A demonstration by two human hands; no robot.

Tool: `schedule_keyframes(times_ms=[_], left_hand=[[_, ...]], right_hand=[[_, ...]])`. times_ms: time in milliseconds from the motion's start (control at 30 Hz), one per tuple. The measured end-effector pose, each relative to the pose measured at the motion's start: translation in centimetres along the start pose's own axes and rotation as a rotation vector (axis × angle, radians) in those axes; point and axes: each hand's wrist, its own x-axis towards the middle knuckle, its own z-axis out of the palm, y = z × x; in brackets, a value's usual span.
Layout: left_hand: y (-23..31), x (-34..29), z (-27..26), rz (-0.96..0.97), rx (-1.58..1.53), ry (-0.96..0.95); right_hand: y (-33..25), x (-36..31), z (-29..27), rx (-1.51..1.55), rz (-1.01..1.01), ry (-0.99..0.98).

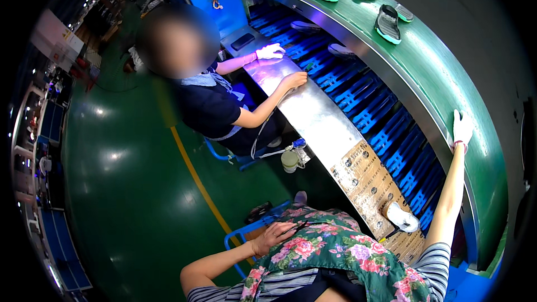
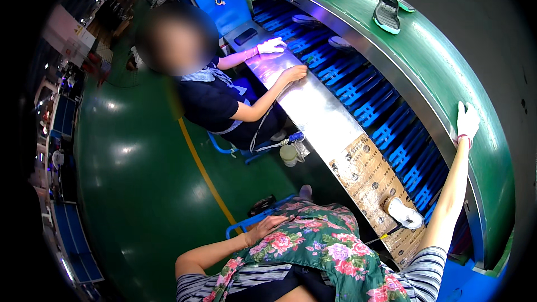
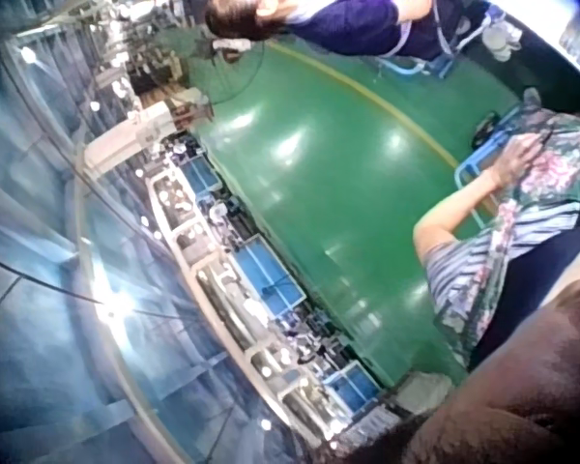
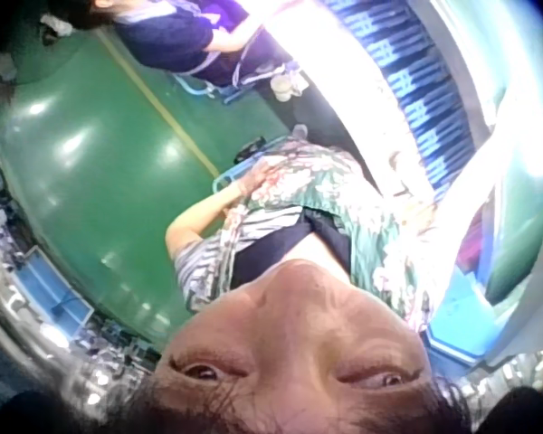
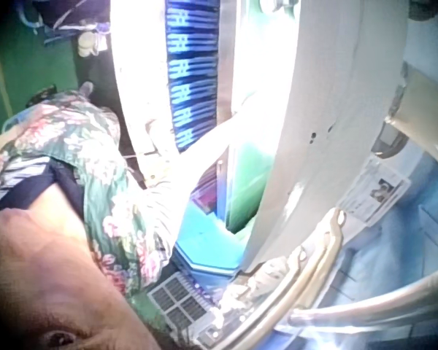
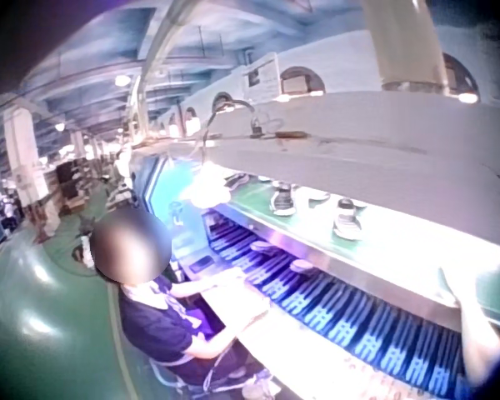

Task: The person applies glue to the soles of shoes using a brush. They pick up shoes from a conveyor belt, apply glue to the bottom, and place them back on the belt.

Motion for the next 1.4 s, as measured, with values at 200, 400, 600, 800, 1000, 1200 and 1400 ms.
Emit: schedule_keyframes(times_ms=[200, 400, 600, 800, 1000, 1200, 1400], left_hand=[[0.0, 0.2, 0.0, 0.028, 0.049, 0.01], [0.7, 0.7, -1.2, 0.044, 0.048, 0.018], [0.9, 0.8, -1.4, 0.075, 0.053, 0.04], [1.2, 0.9, -1.6, 0.076, 0.053, 0.032], [1.2, 1.0, -2.2, 0.073, 0.017, 0.017], [1.8, 1.4, -2.9, 0.084, 0.01, 0.027], [1.8, 1.8, -3.3, 0.094, -0.035, 0.029]], right_hand=[[0.0, 0.5, -0.3, 0.019, -0.018, -0.05], [0.5, 0.7, 0.4, -0.001, -0.055, 0.015], [1.3, 1.5, 1.1, 0.0, -0.088, 0.064], [0.8, 1.5, 0.1, 0.043, -0.047, -0.022], [0.5, 1.3, -0.2, 0.015, -0.032, -0.038], [0.8, 1.2, 0.0, 0.044, -0.07, 0.01], [1.5, 0.5, -0.9, 0.014, 0.009, -0.077]])
